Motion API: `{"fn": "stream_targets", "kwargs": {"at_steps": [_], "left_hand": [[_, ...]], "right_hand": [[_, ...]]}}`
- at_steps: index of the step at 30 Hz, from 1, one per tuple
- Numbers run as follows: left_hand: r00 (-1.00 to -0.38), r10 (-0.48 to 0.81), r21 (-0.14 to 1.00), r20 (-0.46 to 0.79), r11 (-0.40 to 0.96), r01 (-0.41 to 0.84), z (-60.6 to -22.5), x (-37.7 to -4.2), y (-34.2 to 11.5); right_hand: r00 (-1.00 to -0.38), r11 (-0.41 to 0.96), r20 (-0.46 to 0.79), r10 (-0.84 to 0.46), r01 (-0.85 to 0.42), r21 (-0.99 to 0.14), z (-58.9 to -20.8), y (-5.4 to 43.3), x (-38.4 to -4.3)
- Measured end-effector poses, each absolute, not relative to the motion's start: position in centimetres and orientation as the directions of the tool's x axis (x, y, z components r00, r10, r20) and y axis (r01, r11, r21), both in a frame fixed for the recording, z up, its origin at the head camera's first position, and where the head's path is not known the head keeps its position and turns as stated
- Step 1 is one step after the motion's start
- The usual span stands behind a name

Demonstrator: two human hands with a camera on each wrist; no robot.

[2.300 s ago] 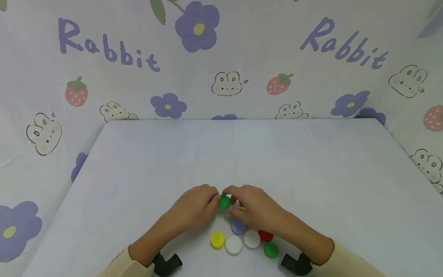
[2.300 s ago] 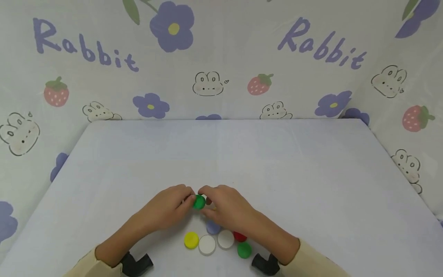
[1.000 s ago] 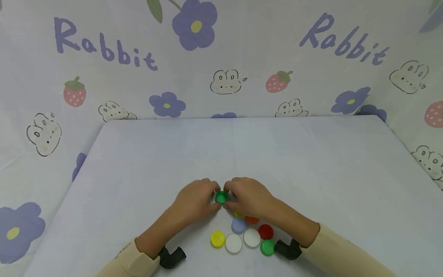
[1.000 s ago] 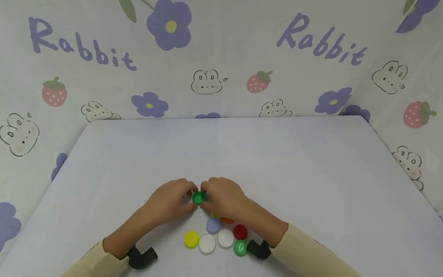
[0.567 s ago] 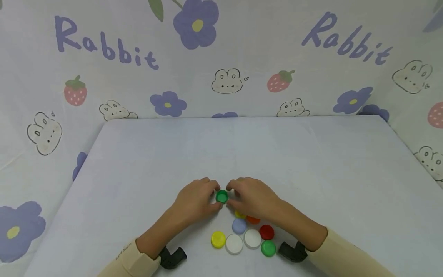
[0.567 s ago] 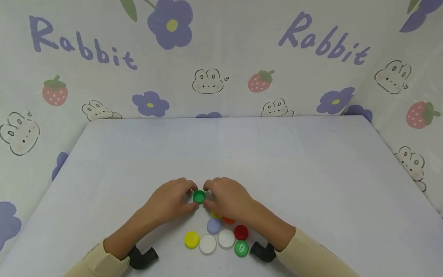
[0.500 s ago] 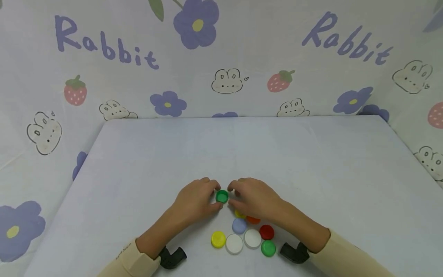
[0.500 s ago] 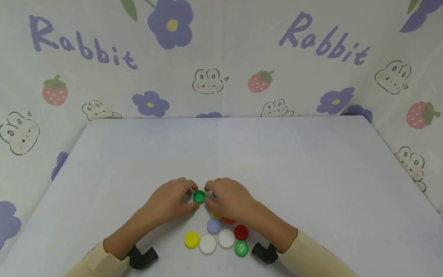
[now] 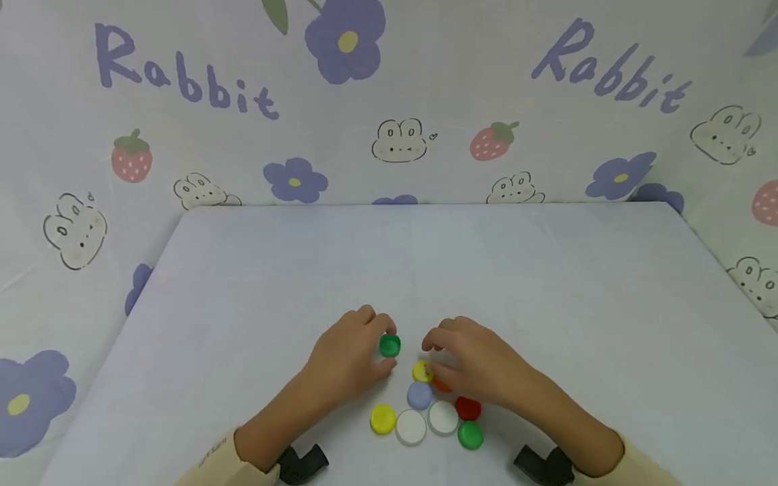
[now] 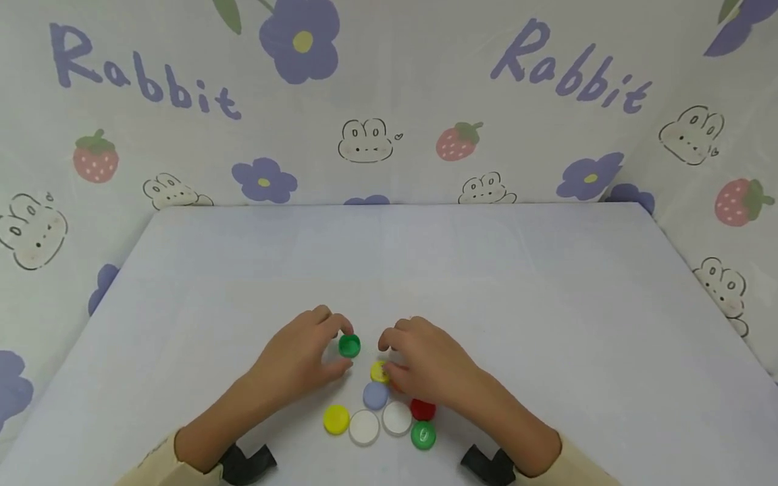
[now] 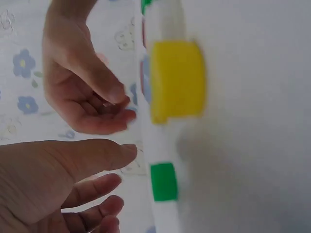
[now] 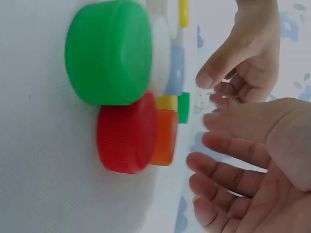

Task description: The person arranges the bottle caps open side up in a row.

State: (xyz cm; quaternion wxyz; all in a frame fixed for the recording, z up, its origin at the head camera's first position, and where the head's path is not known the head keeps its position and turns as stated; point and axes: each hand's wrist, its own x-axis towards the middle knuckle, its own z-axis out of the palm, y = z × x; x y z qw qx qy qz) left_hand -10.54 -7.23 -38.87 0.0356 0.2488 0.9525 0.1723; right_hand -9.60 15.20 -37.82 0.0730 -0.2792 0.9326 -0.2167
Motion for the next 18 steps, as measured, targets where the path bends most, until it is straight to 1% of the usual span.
{"fn": "stream_targets", "kwargs": {"at_steps": [4, 8, 13, 18], "left_hand": [[-0.832, 0.554, 0.321, -0.029, 0.794, 0.517, -38.3, -9.8, -6.4], [-0.812, 0.577, 0.297, -0.088, 0.793, 0.532, -38.5, -9.4, -5.4], [-0.806, 0.588, 0.267, -0.066, 0.789, 0.553, -39.0, -9.3, -4.8], [-0.811, 0.584, 0.279, -0.045, 0.787, 0.551, -39.2, -9.7, -4.6]], "right_hand": [[-0.811, 0.735, -0.008, -0.585, -0.526, -0.428, -38.0, 15.5, -8.9], [-0.797, 0.720, 0.009, -0.604, -0.551, -0.421, -38.5, 15.4, -8.6], [-0.794, 0.710, 0.039, -0.606, -0.562, -0.424, -39.1, 15.1, -8.5], [-0.792, 0.697, 0.101, -0.603, -0.584, -0.416, -39.3, 15.0, -8.7]]}}
